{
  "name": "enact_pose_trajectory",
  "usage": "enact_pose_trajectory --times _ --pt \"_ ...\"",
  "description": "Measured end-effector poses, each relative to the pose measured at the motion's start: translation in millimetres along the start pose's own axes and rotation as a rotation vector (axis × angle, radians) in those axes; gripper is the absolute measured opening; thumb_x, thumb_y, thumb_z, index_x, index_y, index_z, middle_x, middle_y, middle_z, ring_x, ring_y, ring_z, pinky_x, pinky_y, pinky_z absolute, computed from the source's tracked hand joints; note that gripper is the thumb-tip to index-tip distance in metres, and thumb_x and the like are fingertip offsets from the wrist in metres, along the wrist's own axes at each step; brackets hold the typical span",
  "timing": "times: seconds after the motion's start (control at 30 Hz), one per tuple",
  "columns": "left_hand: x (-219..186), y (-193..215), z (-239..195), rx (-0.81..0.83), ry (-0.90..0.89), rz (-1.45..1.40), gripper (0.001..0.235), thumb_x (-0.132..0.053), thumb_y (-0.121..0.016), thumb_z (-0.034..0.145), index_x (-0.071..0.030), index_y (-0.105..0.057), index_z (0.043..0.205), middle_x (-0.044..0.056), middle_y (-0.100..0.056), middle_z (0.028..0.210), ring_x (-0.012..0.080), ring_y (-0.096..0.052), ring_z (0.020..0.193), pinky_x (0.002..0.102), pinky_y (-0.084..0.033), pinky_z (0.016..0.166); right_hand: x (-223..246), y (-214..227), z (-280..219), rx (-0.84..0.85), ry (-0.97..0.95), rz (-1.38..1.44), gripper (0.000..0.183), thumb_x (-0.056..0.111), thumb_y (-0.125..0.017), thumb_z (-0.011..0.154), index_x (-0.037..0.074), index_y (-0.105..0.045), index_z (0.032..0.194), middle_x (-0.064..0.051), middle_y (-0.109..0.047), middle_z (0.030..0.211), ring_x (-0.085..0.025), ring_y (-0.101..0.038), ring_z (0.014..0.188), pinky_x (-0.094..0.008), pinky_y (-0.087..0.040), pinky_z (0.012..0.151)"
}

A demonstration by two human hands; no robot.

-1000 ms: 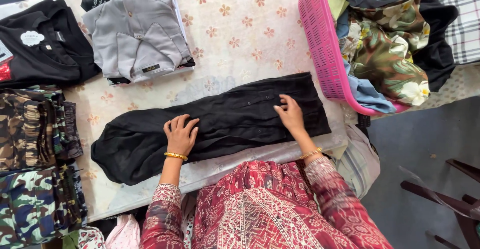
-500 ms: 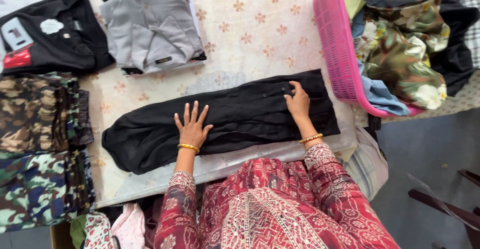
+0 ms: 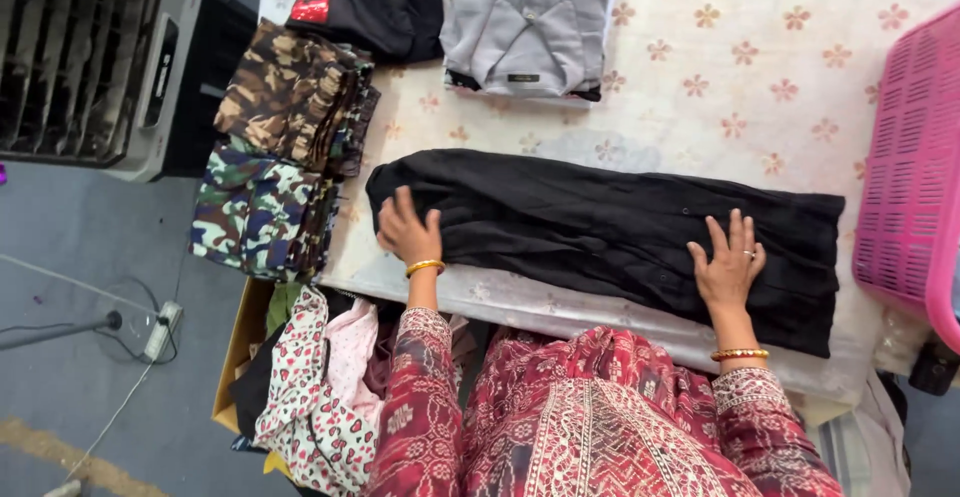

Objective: The person folds a light gray shirt on a table, smoothing it and placing it on a stack. They then pick up a black shirt from a pink basket, spread it out, and fold it by hand.

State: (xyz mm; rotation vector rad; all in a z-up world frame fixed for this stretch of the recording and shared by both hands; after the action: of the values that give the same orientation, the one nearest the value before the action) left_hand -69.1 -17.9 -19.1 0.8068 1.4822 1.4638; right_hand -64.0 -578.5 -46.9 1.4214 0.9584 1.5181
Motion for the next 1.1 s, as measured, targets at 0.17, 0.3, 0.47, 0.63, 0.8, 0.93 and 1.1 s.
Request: enact_pose_trajectory --times 0.17,0.3,0.47,0.63,0.8,0.93,1.1 --pt "68 -12 -39 -0.003 0.924 -0.333 0.09 -0.044 -0.078 0.086 -0.031 -0.027 0.16 0.016 -0.032 0.162 0.0386 -0.034 0.147 0.069 -0.029 0.114 20 4 4 -0.006 0.023 -0.022 0.055 0.039 -0.07 0.098 0.017 -0.061 0.147 -0.015 -0.041 0.169 -0.033 -0.031 0.158 -0.057 -0.023 0.121" --pt "84 -56 -45 -0.034 0.676 -0.711 0.112 -0.007 -0.081 0.073 -0.023 -0.013 0.161 0.026 -0.036 0.157 0.0443 -0.046 0.138 0.049 -0.04 0.114 64 5 -2 0.019 0.107 0.073 0.056 0.039 -0.071 0.097 0.016 -0.06 0.146 -0.012 -0.045 0.165 -0.032 -0.035 0.156 -0.056 -0.023 0.123" --pt "96 -10 -25 -0.055 0.628 -0.783 0.104 0.011 -0.077 0.073 -0.024 -0.028 0.158 0.023 -0.053 0.149 0.0388 -0.056 0.134 0.04 -0.045 0.109 105 -5 -14 0.062 0.226 0.087 0.058 0.041 -0.07 0.093 0.017 -0.06 0.144 -0.011 -0.046 0.161 -0.03 -0.037 0.153 -0.056 -0.023 0.121" --pt "111 3 -24 0.063 0.496 -0.667 0.091 0.01 -0.078 0.075 -0.022 -0.043 0.152 0.019 -0.059 0.144 0.0354 -0.062 0.126 0.04 -0.049 0.104 116 -13 -32 0.131 0.194 0.047 0.063 0.043 -0.068 0.091 0.017 -0.057 0.147 -0.011 -0.044 0.162 -0.029 -0.037 0.151 -0.057 -0.021 0.12" --pt "116 13 -24 -0.012 0.458 -0.642 0.08 0.012 -0.075 0.076 -0.018 -0.054 0.147 0.017 -0.065 0.138 0.0348 -0.064 0.125 0.04 -0.048 0.104 116 -10 -34 0.137 0.176 -0.006 0.063 0.044 -0.066 0.093 0.02 -0.054 0.15 -0.01 -0.041 0.165 -0.028 -0.036 0.153 -0.057 -0.02 0.121" --pt "138 -7 -18 -0.004 0.399 -0.65 0.077 0.015 -0.068 0.076 -0.013 -0.056 0.147 0.016 -0.067 0.137 0.0345 -0.064 0.126 0.04 -0.046 0.108 119 -10 -30 0.126 0.185 -0.111 0.065 0.05 -0.062 0.094 0.021 -0.052 0.151 -0.009 -0.041 0.164 -0.027 -0.035 0.153 -0.055 -0.019 0.12" --pt "124 0 -17 -0.028 0.512 -0.653 0.109 -0.009 -0.086 0.08 -0.008 -0.017 0.164 0.028 -0.031 0.163 0.0434 -0.036 0.146 0.044 -0.029 0.121 124 -3 -35 0.189 0.177 -0.091 0.07 0.05 -0.063 0.093 0.021 -0.048 0.154 -0.009 -0.037 0.165 -0.026 -0.029 0.154 -0.054 -0.016 0.121"
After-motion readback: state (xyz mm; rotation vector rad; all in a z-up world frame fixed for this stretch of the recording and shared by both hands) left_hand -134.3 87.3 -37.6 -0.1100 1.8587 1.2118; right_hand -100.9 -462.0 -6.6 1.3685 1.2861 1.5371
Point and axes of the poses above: each hand's wrist, its own z-axis towards the middle knuckle, its own y-axis out of the back of the hand, x = y × z, the point moved 6 cm from there along z, towards the middle knuckle
